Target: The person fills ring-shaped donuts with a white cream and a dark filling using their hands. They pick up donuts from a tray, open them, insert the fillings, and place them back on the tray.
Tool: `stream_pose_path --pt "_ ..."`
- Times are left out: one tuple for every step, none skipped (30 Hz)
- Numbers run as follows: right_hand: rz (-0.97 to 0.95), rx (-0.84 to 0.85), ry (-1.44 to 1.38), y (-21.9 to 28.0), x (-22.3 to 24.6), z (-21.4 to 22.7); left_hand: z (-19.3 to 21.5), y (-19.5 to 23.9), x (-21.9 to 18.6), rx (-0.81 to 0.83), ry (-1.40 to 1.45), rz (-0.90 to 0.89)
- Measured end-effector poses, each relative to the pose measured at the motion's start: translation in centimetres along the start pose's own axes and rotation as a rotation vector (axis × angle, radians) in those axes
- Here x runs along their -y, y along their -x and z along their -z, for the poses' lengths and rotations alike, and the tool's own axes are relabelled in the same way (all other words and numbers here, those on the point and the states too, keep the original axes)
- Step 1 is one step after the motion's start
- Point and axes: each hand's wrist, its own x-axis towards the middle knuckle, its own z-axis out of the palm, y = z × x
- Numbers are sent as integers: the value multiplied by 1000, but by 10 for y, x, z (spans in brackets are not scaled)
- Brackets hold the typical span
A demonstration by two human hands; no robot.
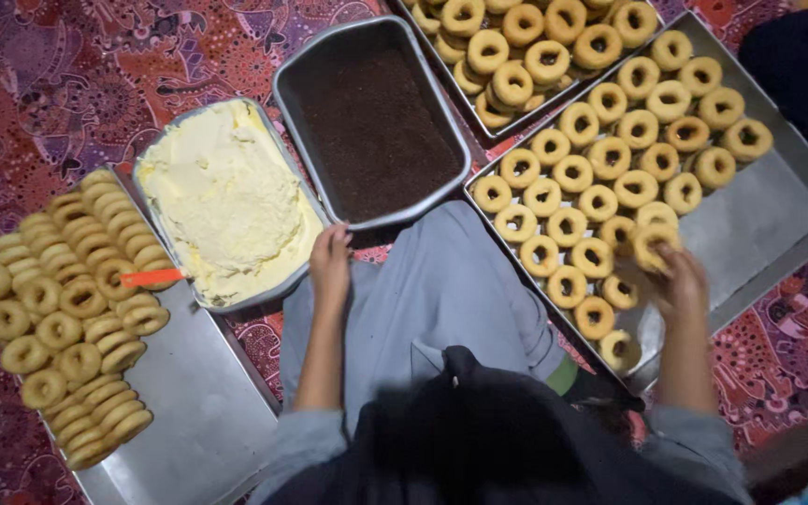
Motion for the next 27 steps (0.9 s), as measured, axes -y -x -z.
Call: stream_pose_path --pt "-28 -136 235 8 14 30 15 17 6 -31 -186 -81" --pt "-31 -168 322 20 24 56 28 35 13 -65 -372 -159" --pt "-34 -200 408 28 32 74 35 52 19 -86 -514 -250" --pt "-107 -142 492 31 38 85 41 66 23 -110 -656 -344" --pt "-178 -81 575 33 40 90 42 74 25 -134 -798 -437" --pt "-253 -17 657 32 38 90 43 81 27 -137 -856 -471" --pt "-326 36 669 33 33 88 42 88 28 -141 -915 -505" --pt "-398 94 682 37 29 86 39 93 28 -150 -974 -538" --pt "-470 151 696 44 24 84 37 94 28 -152 -974 -500" --pt "-529 167 667 44 20 78 35 95 26 -166 -973 -460" --pt "-589 183 639 45 17 73 33 96 25 -179 -971 -421" --pt "-649 200 611 45 13 65 33 96 22 -189 -994 -396" --pt "-605 193 649 46 11 59 33 97 20 -198 -1016 -370" --pt "-558 183 683 49 10 54 33 97 18 -205 -1036 -348" --pt "-511 173 716 52 11 48 33 98 15 -220 -1031 -329" --pt "-423 183 1019 58 15 45 31 100 12 -229 -1026 -310" --pt "-320 192 1316 62 18 39 31 101 9 -237 -1020 -292" --pt "-196 195 1608 63 18 29 31 103 5 -239 -1046 -257" --pt "118 61 1771 61 18 16 31 103 0 -240 -1072 -222" --pt "445 -85 1903 58 20 1 29 103 -6 -238 -1097 -185" --pt "786 -240 1999 52 16 -20 27 103 -12 -205 -1123 -123" --pt "889 -183 1724 42 6 -49 23 102 -19 -174 -1147 -62" --pt "974 -123 1445 30 0 -78 19 98 -26 -142 -1170 -1" --pt "1051 3 1263 11 -12 -114 15 99 -30 -115 -1205 3" --pt "1104 79 1194 -3 -31 -152 11 99 -32 -88 -1240 7" --pt "879 224 1092 -22 -46 -192 7 102 -33 -60 -1273 17" --pt "903 267 1066 -39 -63 -231 3 105 -32 -5 -1311 -39"
